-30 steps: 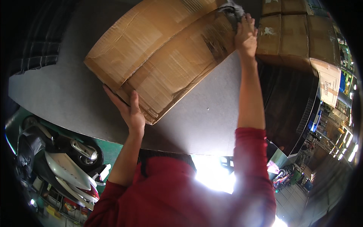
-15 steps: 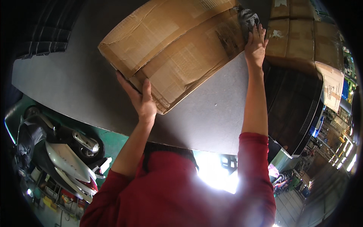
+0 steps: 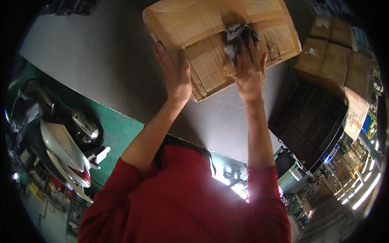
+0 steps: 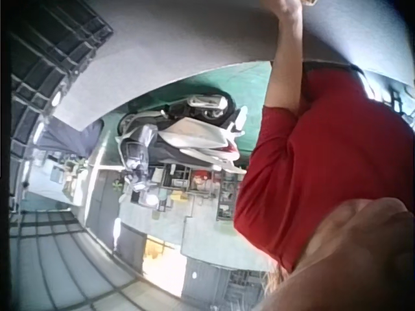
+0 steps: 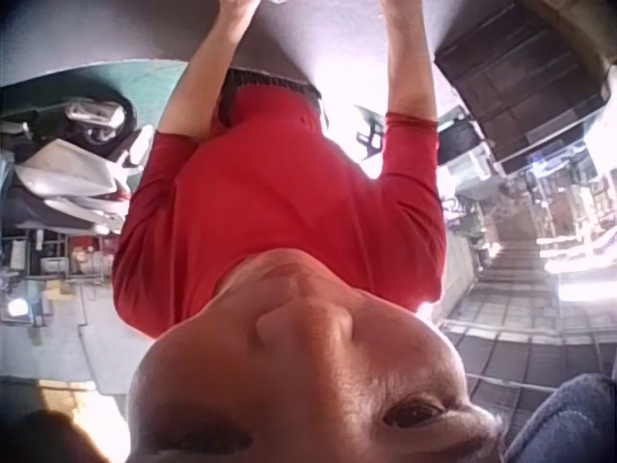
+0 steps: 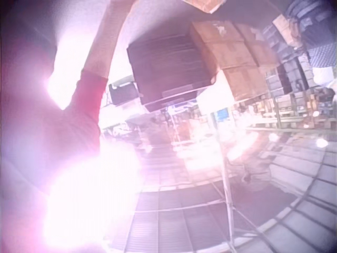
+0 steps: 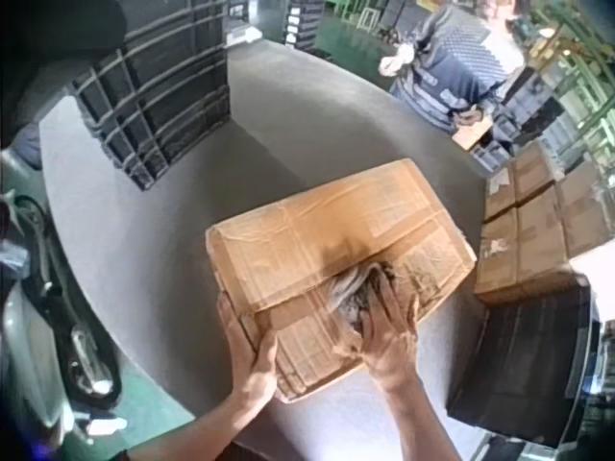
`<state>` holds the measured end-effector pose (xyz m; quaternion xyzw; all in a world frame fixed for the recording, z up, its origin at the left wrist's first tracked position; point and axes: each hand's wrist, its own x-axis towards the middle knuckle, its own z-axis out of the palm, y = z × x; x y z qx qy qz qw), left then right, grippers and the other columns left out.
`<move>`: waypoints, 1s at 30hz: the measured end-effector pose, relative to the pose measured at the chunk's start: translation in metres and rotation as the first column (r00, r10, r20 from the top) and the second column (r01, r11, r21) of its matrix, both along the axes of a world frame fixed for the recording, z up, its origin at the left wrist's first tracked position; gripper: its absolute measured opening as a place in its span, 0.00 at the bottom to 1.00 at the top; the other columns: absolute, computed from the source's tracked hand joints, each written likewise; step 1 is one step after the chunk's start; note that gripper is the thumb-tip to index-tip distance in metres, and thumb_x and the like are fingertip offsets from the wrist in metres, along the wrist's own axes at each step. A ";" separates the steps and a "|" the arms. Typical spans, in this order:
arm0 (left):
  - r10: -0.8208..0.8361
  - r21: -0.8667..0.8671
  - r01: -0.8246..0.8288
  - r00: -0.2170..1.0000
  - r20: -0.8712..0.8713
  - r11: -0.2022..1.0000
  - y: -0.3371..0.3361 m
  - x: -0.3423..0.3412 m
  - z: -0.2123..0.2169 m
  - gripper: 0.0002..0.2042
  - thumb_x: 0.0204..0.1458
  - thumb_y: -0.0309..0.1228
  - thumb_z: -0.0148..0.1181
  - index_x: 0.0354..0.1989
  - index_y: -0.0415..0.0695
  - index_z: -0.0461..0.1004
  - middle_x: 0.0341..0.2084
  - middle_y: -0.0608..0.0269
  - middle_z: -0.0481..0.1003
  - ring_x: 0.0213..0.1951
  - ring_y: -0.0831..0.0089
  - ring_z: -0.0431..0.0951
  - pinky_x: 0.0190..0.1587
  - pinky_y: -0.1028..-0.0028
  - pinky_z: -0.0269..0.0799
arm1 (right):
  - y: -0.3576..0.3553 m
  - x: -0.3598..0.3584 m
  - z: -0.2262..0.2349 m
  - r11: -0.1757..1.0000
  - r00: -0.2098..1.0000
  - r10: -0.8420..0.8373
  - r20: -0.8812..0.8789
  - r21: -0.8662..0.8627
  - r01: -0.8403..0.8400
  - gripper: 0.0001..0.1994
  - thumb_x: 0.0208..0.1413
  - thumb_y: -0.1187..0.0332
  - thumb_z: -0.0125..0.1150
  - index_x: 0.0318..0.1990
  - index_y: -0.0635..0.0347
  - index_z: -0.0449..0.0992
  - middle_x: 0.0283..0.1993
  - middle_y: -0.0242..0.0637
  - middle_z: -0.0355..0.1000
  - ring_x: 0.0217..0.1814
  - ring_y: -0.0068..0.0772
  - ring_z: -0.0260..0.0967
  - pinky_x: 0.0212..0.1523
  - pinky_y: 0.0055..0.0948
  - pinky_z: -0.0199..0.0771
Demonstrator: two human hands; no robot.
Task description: The person washes a cloth with water from a bucket and then uses it to wipe the surfaces of several cardboard boxes on a table. The person handles each box individually, wiping multiple sides before moving to the next box.
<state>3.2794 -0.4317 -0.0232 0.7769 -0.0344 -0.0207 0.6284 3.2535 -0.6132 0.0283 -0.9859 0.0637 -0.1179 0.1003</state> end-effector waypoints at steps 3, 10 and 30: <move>-0.039 0.066 0.037 0.999 0.023 0.997 0.001 0.008 -0.001 0.30 0.61 0.38 0.38 0.66 0.37 0.36 0.65 0.36 0.35 0.67 0.44 0.36 0.67 0.59 0.34 | 0.049 -0.045 0.001 0.979 0.989 0.143 -0.026 0.148 -0.137 0.14 0.57 0.70 0.47 0.45 0.66 0.74 0.59 0.50 0.63 0.66 0.51 0.55 0.64 0.57 0.48; -0.125 0.094 0.119 0.990 0.063 0.989 0.002 0.018 -0.003 0.30 0.60 0.37 0.42 0.67 0.39 0.39 0.65 0.35 0.38 0.67 0.43 0.39 0.66 0.59 0.40 | 0.059 -0.006 0.008 0.718 0.994 -0.052 0.096 0.696 -0.030 0.14 0.54 0.75 0.53 0.49 0.65 0.72 0.58 0.52 0.63 0.62 0.52 0.58 0.61 0.41 0.60; -0.099 -0.157 0.085 0.991 -0.085 0.984 -0.003 0.012 0.004 0.34 0.57 0.31 0.47 0.66 0.35 0.35 0.67 0.41 0.35 0.68 0.52 0.34 0.67 0.62 0.33 | -0.084 0.067 -0.006 0.967 0.996 0.016 -0.089 -0.253 -0.038 0.31 0.52 0.50 0.56 0.62 0.51 0.61 0.65 0.43 0.56 0.69 0.42 0.50 0.67 0.48 0.47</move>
